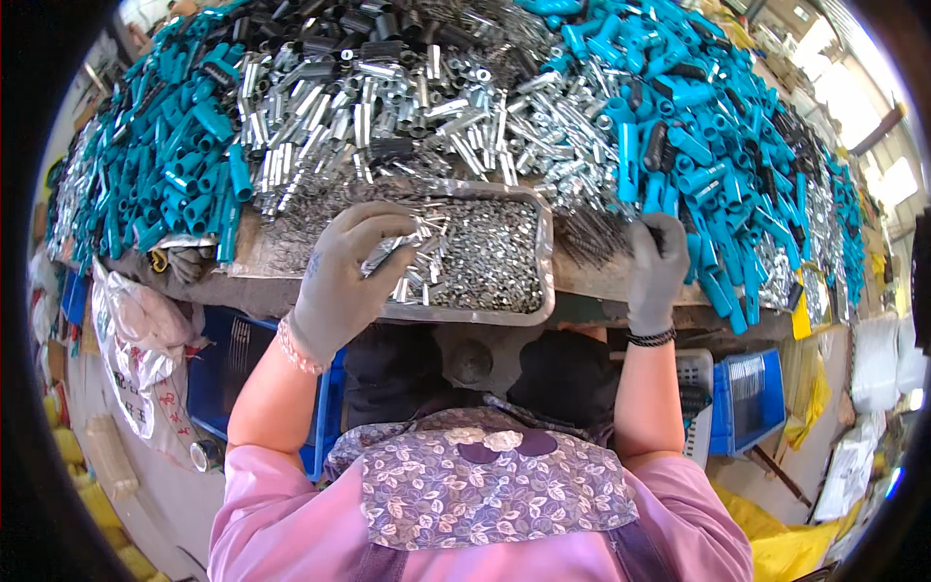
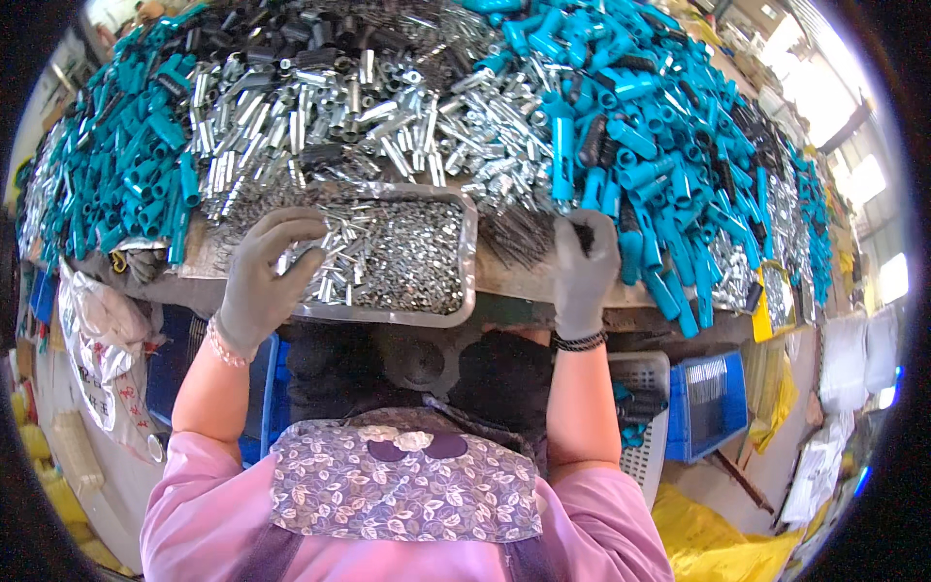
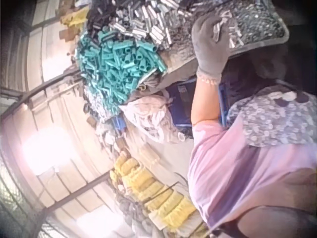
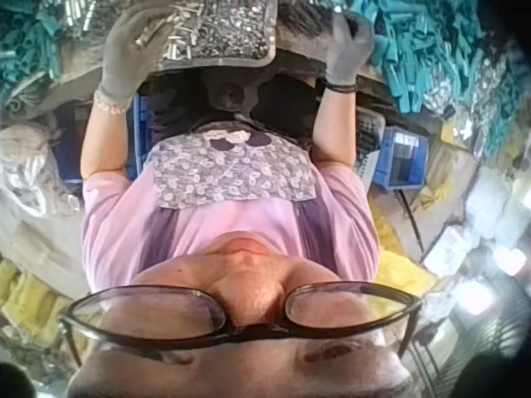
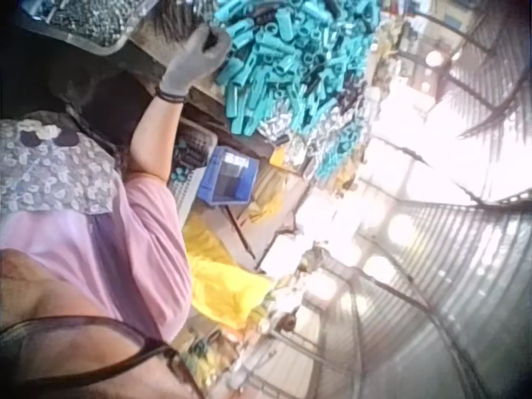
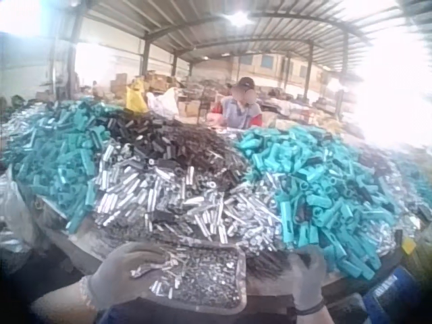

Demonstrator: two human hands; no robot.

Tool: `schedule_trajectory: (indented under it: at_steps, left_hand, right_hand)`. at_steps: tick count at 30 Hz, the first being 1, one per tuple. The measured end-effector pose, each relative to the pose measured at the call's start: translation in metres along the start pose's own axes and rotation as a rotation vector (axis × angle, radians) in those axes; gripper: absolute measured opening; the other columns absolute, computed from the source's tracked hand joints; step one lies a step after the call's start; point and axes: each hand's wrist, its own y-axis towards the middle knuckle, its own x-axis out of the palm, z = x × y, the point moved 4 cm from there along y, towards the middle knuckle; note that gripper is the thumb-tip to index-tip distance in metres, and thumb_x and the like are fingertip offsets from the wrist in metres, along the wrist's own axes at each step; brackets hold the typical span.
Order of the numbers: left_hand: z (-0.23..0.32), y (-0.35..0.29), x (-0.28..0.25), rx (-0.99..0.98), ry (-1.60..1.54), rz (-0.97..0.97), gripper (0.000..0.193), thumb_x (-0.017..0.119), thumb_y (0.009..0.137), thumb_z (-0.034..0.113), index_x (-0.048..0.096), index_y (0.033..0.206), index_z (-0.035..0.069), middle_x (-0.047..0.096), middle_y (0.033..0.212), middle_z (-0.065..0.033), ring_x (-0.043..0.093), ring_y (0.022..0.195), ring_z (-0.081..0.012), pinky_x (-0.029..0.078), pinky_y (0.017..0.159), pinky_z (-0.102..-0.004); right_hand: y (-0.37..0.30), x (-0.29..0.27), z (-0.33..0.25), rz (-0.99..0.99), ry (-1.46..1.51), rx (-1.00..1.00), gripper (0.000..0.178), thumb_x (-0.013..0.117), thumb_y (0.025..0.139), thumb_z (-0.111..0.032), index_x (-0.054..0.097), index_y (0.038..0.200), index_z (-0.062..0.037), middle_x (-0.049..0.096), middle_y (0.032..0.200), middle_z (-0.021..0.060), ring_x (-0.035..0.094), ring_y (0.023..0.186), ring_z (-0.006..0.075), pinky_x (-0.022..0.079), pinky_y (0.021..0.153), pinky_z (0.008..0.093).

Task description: The person sets down a phone, assembles plastic handle components with metal tubes and springs, places the assembled piece into a bin, and untangles individual springs from a cluster by hand.

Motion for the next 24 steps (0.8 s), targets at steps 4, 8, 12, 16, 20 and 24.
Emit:
schedule_trajectory:
  at_steps: [4,8,12,16,20,24]
  left_hand:
    - [-0.023,0.026,-0.033,-0.178,0.038,0.115,0.023,0.07,0.084,0.0,0.069,0.107,0.001,0.069,0.106,-0.0079,0.064,0.103,-0.0153,0.049,0.091,-0.0298]
    - [-0.037,0.05,-0.116,-0.154,0.332,0.363,0.026,0.07,0.089,0.009,0.067,0.112,-0.002,0.069,0.099,-0.0051,0.061,0.093,-0.0096,0.048,0.084,-0.0242]
    - [-0.049,0.022,-0.175,-0.346,0.252,0.417,0.029,0.069,0.09,0.011,0.067,0.117,-0.001,0.07,0.105,-0.0041,0.062,0.094,-0.0102,0.048,0.086,-0.0254]
    - [-0.097,-0.033,-0.19,-0.402,0.395,0.414,0.03,0.069,0.089,0.013,0.067,0.116,-0.001,0.07,0.105,-0.0055,0.063,0.095,-0.0116,0.049,0.086,-0.0267]
    - [-0.144,-0.06,-0.185,-0.485,0.289,0.439,0.029,0.07,0.087,0.017,0.068,0.11,0.0,0.069,0.095,-0.0127,0.067,0.084,-0.0199,0.052,0.077,-0.032]
    - [-0.164,-0.034,-0.165,-0.452,0.309,0.333,0.03,0.068,0.086,0.019,0.068,0.109,-0.001,0.069,0.098,-0.0172,0.068,0.089,-0.0262,0.052,0.08,-0.0344]
  right_hand:
    - [-0.004,0.003,-0.024,0.012,-0.05,-0.014,0.014,0.066,0.089,-0.005,0.069,0.101,-0.0002,0.068,0.099,0.007,0.061,0.093,0.0162,0.048,0.086,0.0313]
    - [-0.026,-0.003,-0.026,0.074,-0.058,-0.035,0.023,0.061,0.095,-0.006,0.066,0.116,0.0023,0.067,0.107,0.0095,0.063,0.095,0.0183,0.051,0.084,0.032]
    - [-0.04,-0.003,0.002,0.041,0.0,-0.12,0.028,0.058,0.097,-0.003,0.06,0.124,0.0034,0.064,0.114,0.0109,0.062,0.097,0.0183,0.052,0.085,0.0317]
    - [-0.039,0.013,0.013,-0.026,-0.053,-0.253,0.028,0.056,0.097,0.0,0.058,0.125,0.0039,0.062,0.117,0.0109,0.06,0.103,0.0191,0.05,0.091,0.0327]
    - [-0.038,0.017,0.012,-0.07,-0.116,-0.274,0.03,0.059,0.095,0.002,0.057,0.125,0.0035,0.062,0.12,0.012,0.06,0.109,0.022,0.048,0.096,0.0347]
    - [-0.04,0.02,0.012,-0.073,-0.149,-0.284,0.034,0.06,0.094,0.003,0.057,0.128,0.0031,0.061,0.122,0.0132,0.06,0.11,0.0238,0.048,0.096,0.0362]
